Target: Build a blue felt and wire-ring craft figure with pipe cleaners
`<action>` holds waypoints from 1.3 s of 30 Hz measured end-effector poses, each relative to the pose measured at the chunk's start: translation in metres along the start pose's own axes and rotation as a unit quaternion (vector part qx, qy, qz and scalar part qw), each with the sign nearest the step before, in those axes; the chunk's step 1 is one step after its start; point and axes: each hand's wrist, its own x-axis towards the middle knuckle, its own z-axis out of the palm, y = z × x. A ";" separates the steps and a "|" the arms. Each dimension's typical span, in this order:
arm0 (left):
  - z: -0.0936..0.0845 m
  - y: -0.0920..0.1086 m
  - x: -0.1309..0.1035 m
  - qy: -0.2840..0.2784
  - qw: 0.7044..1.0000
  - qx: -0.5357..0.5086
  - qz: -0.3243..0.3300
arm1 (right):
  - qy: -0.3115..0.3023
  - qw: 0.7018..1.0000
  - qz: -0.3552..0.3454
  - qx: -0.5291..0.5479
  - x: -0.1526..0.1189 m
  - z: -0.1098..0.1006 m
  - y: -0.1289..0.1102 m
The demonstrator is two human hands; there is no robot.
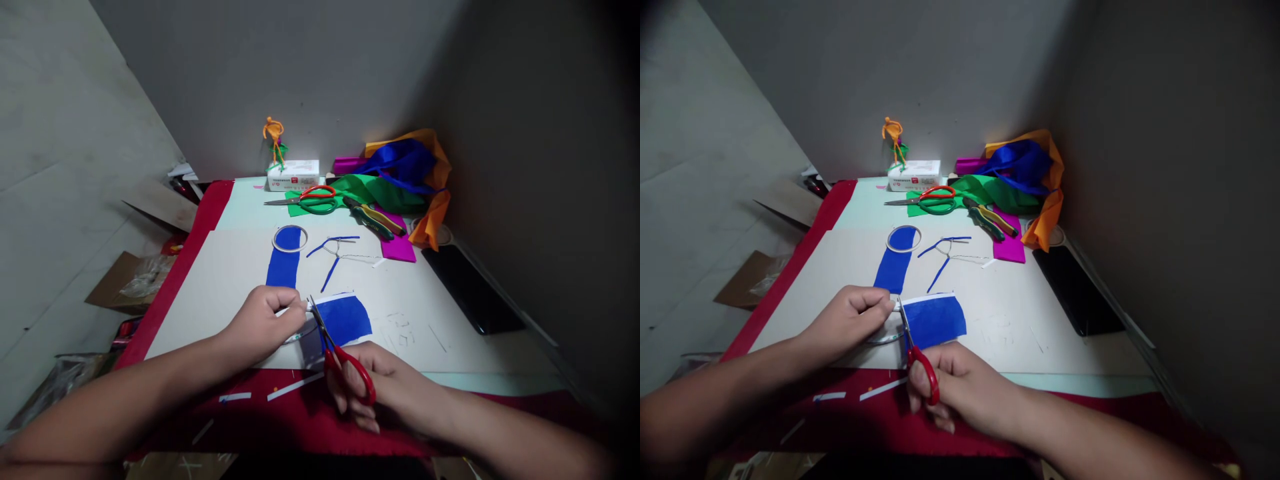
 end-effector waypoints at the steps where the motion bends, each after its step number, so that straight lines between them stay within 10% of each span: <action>1: 0.001 0.000 0.000 0.009 1.000 0.010 0.005 | 0.001 1.000 -0.001 0.001 0.000 0.000 0.000; 39: 0.006 -0.012 0.005 0.077 0.993 0.084 0.042 | 0.046 0.999 0.011 0.000 0.003 0.004 0.002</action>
